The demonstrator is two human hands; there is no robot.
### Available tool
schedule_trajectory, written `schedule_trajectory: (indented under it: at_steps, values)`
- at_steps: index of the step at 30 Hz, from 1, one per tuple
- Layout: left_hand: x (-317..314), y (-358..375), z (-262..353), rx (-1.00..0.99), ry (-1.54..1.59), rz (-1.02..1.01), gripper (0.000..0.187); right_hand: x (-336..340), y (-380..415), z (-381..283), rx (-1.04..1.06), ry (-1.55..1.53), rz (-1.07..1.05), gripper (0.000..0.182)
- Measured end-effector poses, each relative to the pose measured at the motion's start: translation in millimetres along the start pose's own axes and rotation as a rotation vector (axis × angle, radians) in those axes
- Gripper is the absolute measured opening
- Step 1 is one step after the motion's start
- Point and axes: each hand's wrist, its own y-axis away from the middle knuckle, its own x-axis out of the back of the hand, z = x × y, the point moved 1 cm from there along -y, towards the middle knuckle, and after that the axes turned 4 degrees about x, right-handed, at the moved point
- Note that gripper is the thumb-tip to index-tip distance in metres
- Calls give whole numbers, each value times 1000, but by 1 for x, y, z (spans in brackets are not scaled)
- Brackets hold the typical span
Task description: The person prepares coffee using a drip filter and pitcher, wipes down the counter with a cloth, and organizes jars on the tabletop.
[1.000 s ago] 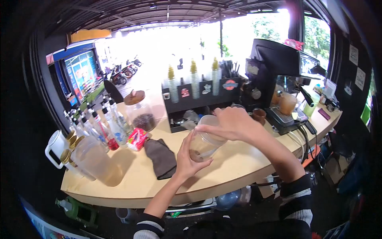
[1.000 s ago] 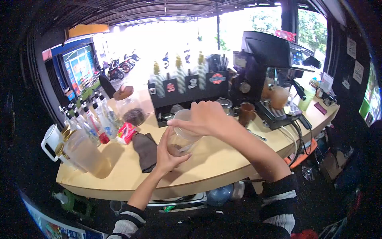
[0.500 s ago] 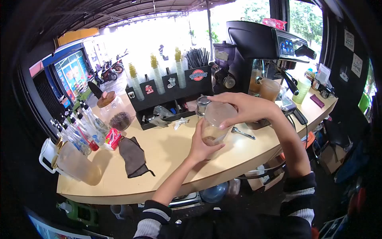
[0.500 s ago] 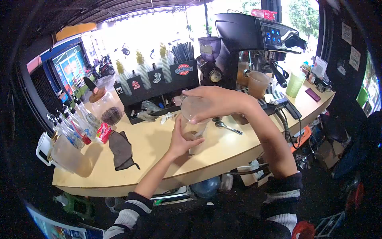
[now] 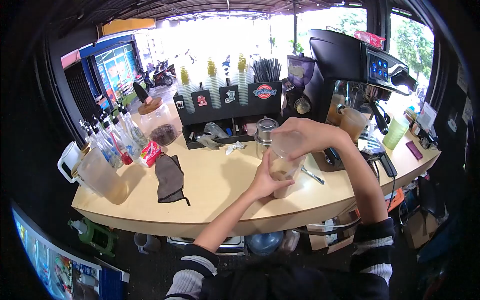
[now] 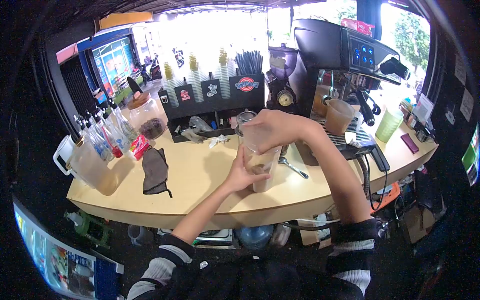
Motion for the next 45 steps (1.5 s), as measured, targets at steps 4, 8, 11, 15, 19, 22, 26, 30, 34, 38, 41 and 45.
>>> schedule_trajectory:
  at_steps: [4,8,11,15,19,22,26,30,34,38,41,45]
  values:
    - [-12,-3,-4,-65,-109,19,110,6,-7,-33,-449,301,-17,84]
    - [-18,-9,-6,-64,-140,58,113,-10,-7,-20,-639,359,60,81]
    - [-19,-16,-7,15,-117,123,114,-15,6,7,-290,249,255,72]
    - [-19,-34,-15,-18,-104,135,112,-16,13,10,-150,134,230,64]
    - [-22,-49,-26,-108,-137,174,114,-39,10,29,-154,239,345,63]
    - [-21,-44,-29,-91,-194,211,112,-48,7,23,-241,358,412,63]
    - [5,-9,-33,-89,-137,212,104,-57,-5,-4,-71,481,624,55]
    - [61,41,-5,100,-303,206,87,-89,-41,-26,227,265,734,19]
    - [130,102,1,31,-411,303,68,-144,-98,-50,176,80,393,19]
    - [210,157,8,-18,-522,494,55,-207,-174,-82,296,-148,310,29]
    - [269,185,22,-32,-634,660,50,-254,-241,-101,342,-90,267,49]
    - [346,220,36,-87,-813,853,48,-309,-311,-130,299,126,178,61]
